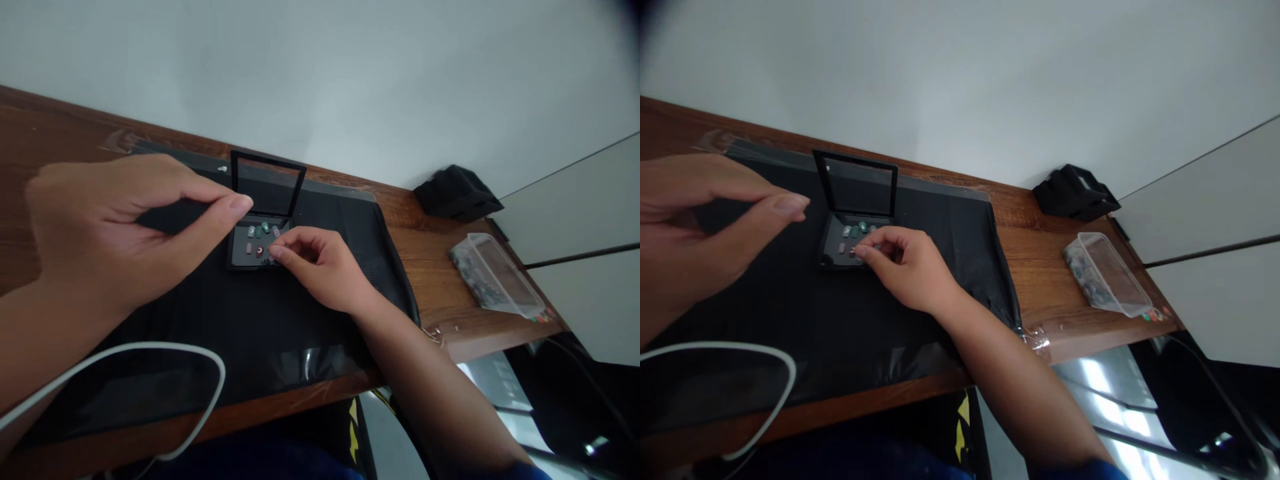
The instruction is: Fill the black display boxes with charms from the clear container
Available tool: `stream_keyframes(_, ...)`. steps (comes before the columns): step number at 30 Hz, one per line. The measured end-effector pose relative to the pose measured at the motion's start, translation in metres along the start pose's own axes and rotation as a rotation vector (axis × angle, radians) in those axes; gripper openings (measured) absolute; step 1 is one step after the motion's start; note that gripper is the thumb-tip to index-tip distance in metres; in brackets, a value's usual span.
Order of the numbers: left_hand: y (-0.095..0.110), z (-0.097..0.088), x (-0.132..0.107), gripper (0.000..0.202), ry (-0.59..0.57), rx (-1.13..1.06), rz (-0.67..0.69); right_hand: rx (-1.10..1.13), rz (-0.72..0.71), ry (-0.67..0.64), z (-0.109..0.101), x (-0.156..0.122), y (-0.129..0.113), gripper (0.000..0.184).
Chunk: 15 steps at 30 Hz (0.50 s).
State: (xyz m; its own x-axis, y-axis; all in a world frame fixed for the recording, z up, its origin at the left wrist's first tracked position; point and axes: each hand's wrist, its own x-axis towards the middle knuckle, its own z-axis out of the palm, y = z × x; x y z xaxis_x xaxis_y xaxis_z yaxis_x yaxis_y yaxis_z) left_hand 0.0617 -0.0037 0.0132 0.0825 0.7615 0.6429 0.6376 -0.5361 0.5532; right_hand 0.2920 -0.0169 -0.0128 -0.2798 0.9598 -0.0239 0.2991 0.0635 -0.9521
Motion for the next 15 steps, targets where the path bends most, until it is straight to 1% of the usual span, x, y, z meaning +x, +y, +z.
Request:
stream_keyframes(3,0.003,0.001,-0.002,0.026,0.015,0.003,-0.011,-0.067,-0.013,0.012,0.002,0.0,0.004,0.025)
stream_keyframes(4,0.008,0.0,-0.003,0.027,0.007,0.009,-0.036,-0.099,-0.018,0.028,0.003,0.001,0.005,0.024)
stream_keyframes(6,0.02,-0.002,-0.004,0.031,-0.071,0.016,-0.158,-0.164,-0.032,0.06,0.004,0.002,0.005,0.023)
stream_keyframes(7,0.026,-0.003,-0.005,0.034,-0.089,0.015,-0.188,-0.194,-0.041,0.075,0.004,0.003,0.005,0.022)
stream_keyframes(10,0.037,-0.005,-0.007,0.038,-0.089,0.028,-0.221,-0.25,-0.054,0.103,0.007,0.003,0.003,0.02)
stream_keyframes(12,0.038,-0.005,-0.007,0.036,-0.105,0.04,-0.228,-0.242,-0.049,0.107,0.007,0.003,0.003,0.021)
stream_keyframes(14,0.034,-0.004,-0.006,0.032,-0.117,0.053,-0.232,-0.212,-0.044,0.108,0.005,0.002,0.002,0.023)
stream_keyframes(15,0.031,-0.004,-0.005,0.03,-0.142,0.058,-0.242,-0.197,-0.041,0.108,0.002,0.001,0.002,0.025)
